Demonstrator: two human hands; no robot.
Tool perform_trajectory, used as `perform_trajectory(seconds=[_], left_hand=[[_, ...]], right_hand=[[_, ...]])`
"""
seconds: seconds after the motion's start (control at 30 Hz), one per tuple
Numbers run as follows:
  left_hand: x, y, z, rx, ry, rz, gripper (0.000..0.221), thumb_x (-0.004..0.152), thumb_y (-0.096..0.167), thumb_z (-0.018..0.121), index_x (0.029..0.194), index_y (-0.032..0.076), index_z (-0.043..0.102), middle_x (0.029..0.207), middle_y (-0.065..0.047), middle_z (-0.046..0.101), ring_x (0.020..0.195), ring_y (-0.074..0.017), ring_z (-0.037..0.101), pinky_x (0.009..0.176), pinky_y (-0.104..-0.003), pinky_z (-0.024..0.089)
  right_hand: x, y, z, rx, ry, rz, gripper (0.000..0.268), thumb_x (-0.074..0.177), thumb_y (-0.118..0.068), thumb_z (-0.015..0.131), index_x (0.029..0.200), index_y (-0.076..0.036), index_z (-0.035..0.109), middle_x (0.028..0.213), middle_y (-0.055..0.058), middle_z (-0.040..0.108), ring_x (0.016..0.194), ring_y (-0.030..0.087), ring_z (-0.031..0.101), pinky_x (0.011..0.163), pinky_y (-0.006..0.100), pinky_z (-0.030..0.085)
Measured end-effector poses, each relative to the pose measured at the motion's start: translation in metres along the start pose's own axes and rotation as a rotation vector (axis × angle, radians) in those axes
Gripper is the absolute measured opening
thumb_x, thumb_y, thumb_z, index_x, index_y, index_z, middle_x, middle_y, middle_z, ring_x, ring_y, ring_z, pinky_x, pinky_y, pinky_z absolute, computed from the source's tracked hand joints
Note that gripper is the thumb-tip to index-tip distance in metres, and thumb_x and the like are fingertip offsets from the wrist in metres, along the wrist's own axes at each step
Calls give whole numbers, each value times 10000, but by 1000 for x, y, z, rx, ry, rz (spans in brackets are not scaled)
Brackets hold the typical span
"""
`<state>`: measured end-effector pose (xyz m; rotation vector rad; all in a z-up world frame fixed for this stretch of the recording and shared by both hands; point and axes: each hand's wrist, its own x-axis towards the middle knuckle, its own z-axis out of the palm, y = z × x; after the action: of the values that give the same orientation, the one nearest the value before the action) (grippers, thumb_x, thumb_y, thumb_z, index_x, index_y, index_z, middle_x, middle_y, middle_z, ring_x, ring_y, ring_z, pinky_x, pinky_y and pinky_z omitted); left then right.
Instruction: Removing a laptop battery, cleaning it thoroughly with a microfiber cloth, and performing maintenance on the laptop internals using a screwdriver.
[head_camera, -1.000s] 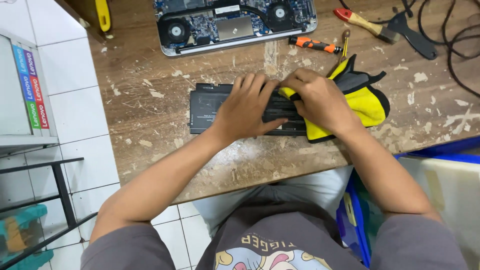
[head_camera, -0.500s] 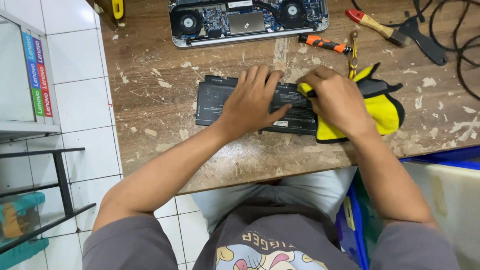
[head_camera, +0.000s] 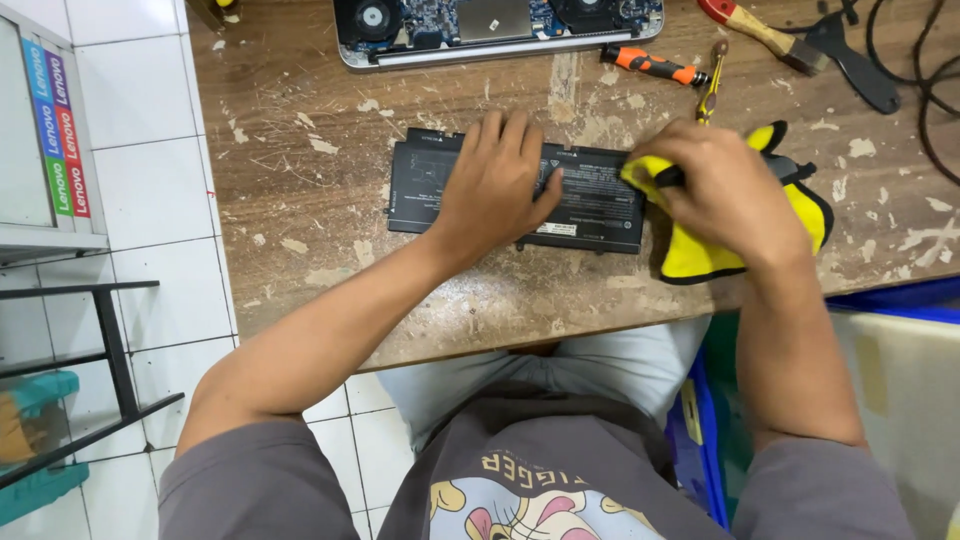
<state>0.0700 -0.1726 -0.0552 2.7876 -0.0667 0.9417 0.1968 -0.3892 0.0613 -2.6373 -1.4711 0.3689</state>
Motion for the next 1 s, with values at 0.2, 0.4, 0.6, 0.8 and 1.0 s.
perform_trajectory(seconds=[0.2,0.4,0.6,0.8,1.0], left_hand=[[12,-1,-14,107,-86,13,473,1134,437,446,1110,13,656,1056,-196,698,988,-302,642,868,-403,523],[29,-3,-38,130,129,306,501,1179,459,337,925,131,618,845,-54,591,722,-205,498,680,-349,357],[24,-13,-37,-6,302,510,432,1182,414,438,848,162,546,821,-38,560,736,-208,499,707,-357,364],[26,-21,-34,-64,407,617,400,1165,302,461,807,164,572,810,-22,575,742,-194,520,692,-335,378],[26,-21,-33,-51,435,619,413,1188,302,412,818,188,555,783,-7,573,743,-184,534,723,-321,398]], right_hand=[[-23,65,-2,221,258,-110,248,1026,21,889,1252,85,810,1233,242,790,1068,344,727,949,458,594],[-32,80,-14,530,274,-336,83,1129,55,778,1186,102,741,1215,262,739,1132,355,715,1035,434,565],[-40,10,-23,672,87,-652,347,851,241,521,1085,70,711,1193,253,756,1084,373,783,967,438,649],[-47,-16,-8,488,60,-627,480,871,204,557,1266,-16,719,1242,179,736,1111,358,727,942,452,590],[-50,-5,-13,487,-217,-724,565,848,120,435,1313,-76,689,1248,134,693,1053,331,735,874,418,583]])
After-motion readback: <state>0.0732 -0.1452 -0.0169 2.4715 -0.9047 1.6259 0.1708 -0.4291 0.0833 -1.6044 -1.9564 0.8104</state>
